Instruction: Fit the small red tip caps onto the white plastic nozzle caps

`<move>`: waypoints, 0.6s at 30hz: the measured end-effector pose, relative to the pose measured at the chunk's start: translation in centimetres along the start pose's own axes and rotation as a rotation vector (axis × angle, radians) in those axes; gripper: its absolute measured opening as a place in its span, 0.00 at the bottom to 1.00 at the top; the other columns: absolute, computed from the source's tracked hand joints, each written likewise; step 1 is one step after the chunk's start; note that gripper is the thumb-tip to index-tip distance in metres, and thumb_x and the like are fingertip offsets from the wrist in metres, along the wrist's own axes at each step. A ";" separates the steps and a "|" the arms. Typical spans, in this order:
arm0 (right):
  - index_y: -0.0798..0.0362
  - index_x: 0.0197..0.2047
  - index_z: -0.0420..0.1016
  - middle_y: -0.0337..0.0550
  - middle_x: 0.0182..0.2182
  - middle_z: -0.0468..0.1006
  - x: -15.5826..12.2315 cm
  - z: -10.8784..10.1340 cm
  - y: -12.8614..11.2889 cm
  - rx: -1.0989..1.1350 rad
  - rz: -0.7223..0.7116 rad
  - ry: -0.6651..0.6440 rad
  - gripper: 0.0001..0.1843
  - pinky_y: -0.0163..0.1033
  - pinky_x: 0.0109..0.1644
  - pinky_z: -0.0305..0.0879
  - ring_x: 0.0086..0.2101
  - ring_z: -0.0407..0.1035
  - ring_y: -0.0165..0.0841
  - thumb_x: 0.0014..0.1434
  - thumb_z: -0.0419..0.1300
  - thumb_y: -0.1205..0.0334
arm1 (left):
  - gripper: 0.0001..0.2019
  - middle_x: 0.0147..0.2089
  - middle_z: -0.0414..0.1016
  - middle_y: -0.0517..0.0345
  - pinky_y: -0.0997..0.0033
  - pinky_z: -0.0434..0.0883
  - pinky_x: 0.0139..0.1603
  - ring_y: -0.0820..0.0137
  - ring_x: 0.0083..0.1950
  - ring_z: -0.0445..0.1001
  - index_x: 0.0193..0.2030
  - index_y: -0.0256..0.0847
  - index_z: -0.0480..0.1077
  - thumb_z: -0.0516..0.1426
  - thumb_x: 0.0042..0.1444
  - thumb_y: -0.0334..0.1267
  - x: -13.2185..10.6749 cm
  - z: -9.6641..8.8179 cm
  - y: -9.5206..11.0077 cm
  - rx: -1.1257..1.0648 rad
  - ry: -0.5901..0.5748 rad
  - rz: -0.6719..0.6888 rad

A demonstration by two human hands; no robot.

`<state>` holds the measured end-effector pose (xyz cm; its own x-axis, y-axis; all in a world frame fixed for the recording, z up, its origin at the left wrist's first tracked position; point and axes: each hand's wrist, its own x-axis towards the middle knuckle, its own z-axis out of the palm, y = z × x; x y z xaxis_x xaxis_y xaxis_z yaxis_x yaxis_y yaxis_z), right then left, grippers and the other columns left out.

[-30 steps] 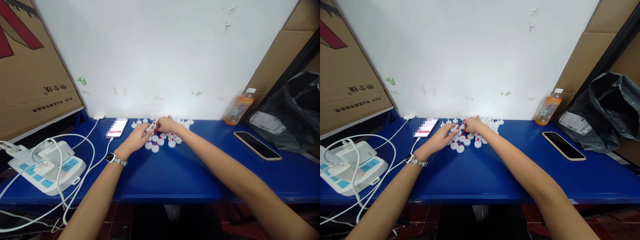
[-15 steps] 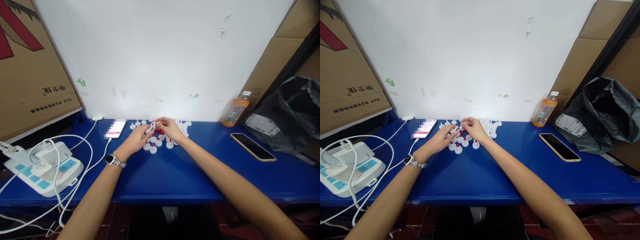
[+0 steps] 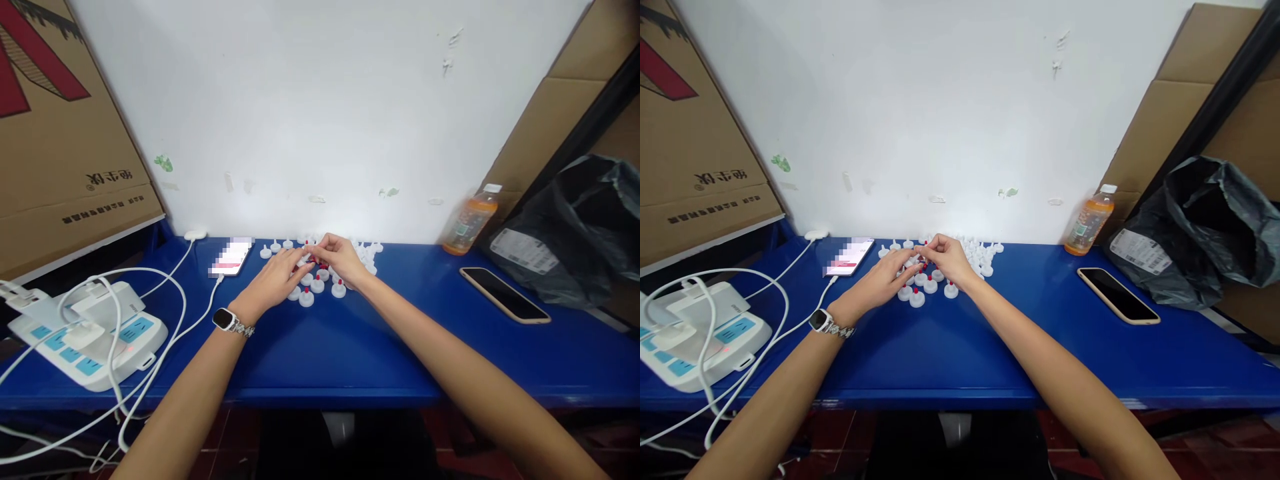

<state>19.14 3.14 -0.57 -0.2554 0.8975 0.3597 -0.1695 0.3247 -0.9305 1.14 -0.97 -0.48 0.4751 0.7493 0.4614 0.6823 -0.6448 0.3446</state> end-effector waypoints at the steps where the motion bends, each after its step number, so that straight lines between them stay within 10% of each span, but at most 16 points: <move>1: 0.52 0.25 0.66 0.34 0.20 0.73 0.0 -0.1 -0.2 -0.016 -0.012 -0.023 0.25 0.34 0.27 0.59 0.22 0.65 0.26 0.43 0.74 0.44 | 0.21 0.46 0.74 0.50 0.57 0.67 0.51 0.59 0.48 0.70 0.57 0.42 0.67 0.43 0.71 0.52 0.0 -0.1 0.2 0.006 0.001 0.011; 18: 0.53 0.25 0.69 0.34 0.17 0.71 -0.2 1.3 -1.5 -0.047 -0.013 0.069 0.25 0.34 0.24 0.57 0.20 0.61 0.25 0.42 0.74 0.42 | 0.16 0.39 0.70 0.50 0.61 0.68 0.41 0.62 0.41 0.70 0.42 0.39 0.63 0.42 0.72 0.47 -0.1 -0.2 1.6 0.174 0.041 0.052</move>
<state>18.26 2.06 0.86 -0.1872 0.9108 0.3680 -0.1277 0.3489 -0.9284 2.08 -2.10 0.21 0.4916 0.7068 0.5087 0.7448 -0.6439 0.1748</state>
